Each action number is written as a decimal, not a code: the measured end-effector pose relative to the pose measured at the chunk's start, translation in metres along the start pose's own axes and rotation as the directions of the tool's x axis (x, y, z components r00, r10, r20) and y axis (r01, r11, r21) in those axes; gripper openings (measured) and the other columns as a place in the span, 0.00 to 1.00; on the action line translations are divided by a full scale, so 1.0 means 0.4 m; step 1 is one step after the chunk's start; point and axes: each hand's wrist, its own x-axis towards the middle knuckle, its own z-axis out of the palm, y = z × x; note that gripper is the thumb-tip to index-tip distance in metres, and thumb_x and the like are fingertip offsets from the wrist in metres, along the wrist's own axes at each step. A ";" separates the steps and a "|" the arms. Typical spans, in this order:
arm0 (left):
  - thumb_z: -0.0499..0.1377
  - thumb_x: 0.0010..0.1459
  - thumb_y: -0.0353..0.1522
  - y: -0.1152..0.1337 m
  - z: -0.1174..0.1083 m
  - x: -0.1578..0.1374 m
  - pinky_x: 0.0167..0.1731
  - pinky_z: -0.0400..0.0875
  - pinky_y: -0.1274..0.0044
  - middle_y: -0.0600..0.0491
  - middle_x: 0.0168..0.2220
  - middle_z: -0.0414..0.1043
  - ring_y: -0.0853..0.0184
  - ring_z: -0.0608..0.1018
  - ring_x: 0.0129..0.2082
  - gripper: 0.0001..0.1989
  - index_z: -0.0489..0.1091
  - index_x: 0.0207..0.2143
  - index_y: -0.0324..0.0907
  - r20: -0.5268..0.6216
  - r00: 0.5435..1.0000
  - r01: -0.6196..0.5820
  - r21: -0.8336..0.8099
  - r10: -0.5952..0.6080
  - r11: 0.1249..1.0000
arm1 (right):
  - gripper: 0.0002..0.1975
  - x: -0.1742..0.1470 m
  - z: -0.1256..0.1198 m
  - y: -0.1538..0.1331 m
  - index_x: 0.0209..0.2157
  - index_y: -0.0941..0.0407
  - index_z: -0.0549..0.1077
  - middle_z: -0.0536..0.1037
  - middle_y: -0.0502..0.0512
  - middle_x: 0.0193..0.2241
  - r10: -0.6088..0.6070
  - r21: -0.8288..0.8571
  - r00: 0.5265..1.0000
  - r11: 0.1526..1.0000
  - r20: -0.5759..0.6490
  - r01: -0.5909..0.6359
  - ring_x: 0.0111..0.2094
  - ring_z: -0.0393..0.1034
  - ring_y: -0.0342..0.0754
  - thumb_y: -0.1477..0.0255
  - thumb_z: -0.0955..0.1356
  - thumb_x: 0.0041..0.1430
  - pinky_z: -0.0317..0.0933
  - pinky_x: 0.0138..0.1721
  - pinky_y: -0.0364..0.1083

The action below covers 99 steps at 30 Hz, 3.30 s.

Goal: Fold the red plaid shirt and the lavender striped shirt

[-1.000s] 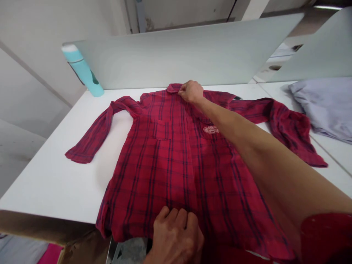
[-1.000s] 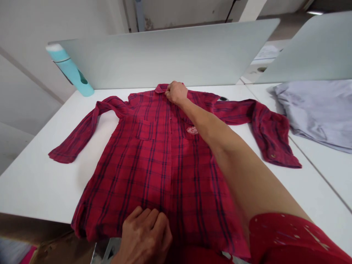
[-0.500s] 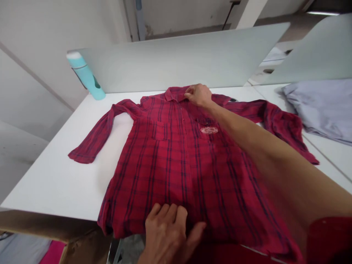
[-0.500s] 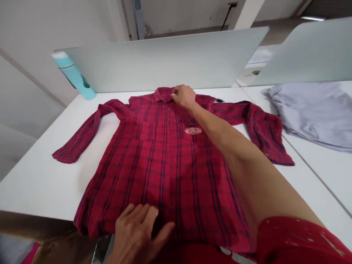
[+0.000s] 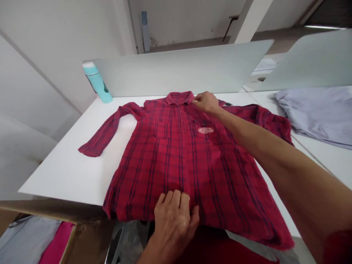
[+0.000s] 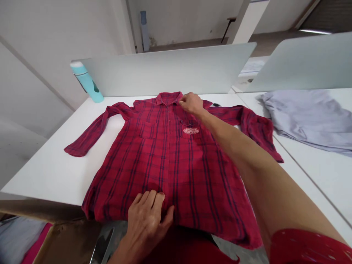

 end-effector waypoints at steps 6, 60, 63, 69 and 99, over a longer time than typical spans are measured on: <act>0.58 0.62 0.26 -0.003 0.014 -0.004 0.33 0.62 0.69 0.57 0.28 0.70 0.65 0.73 0.28 0.05 0.68 0.34 0.44 0.020 0.998 0.066 -0.047 -0.065 0.997 | 0.15 0.058 0.076 -0.091 0.48 0.54 0.84 0.83 0.62 0.48 -0.113 -0.066 0.993 0.991 0.044 0.115 0.51 0.77 0.62 0.69 0.68 0.65 0.71 0.53 0.56; 0.59 0.67 0.37 -0.636 -0.081 0.341 0.57 0.71 0.58 0.36 0.64 0.69 0.44 0.72 0.62 0.27 0.67 0.65 0.38 0.065 0.896 0.350 0.505 -0.440 0.789 | 0.23 -0.055 0.070 -0.019 0.56 0.57 0.80 0.78 0.63 0.58 -0.375 -0.016 0.923 0.926 0.080 0.378 0.54 0.75 0.64 0.64 0.62 0.69 0.69 0.53 0.58; 0.56 0.68 0.41 -0.698 -0.083 0.360 0.56 0.72 0.57 0.33 0.64 0.68 0.42 0.72 0.62 0.31 0.63 0.69 0.36 0.111 0.781 0.449 0.584 -0.614 0.677 | 0.28 -0.075 0.101 -0.020 0.62 0.61 0.74 0.73 0.66 0.64 -0.521 0.022 0.839 0.851 0.155 0.524 0.60 0.72 0.64 0.61 0.60 0.71 0.67 0.60 0.59; 0.45 0.70 0.33 -0.758 -0.140 0.342 0.45 0.72 0.63 0.39 0.57 0.74 0.47 0.79 0.51 0.24 0.75 0.58 0.41 0.177 0.757 0.314 0.746 -0.629 0.588 | 0.37 -0.086 0.197 -0.022 0.68 0.66 0.67 0.63 0.72 0.70 -0.651 0.004 0.726 0.745 0.220 0.667 0.72 0.57 0.63 0.51 0.58 0.74 0.57 0.70 0.62; 0.51 0.70 0.40 -0.857 -0.043 0.509 0.61 0.72 0.60 0.40 0.67 0.68 0.49 0.77 0.60 0.27 0.69 0.66 0.40 0.116 0.785 0.527 0.391 -0.608 0.755 | 0.35 -0.108 0.232 0.002 0.69 0.58 0.67 0.66 0.67 0.70 -0.667 -0.062 0.730 0.730 0.151 0.680 0.71 0.59 0.62 0.51 0.54 0.74 0.58 0.68 0.65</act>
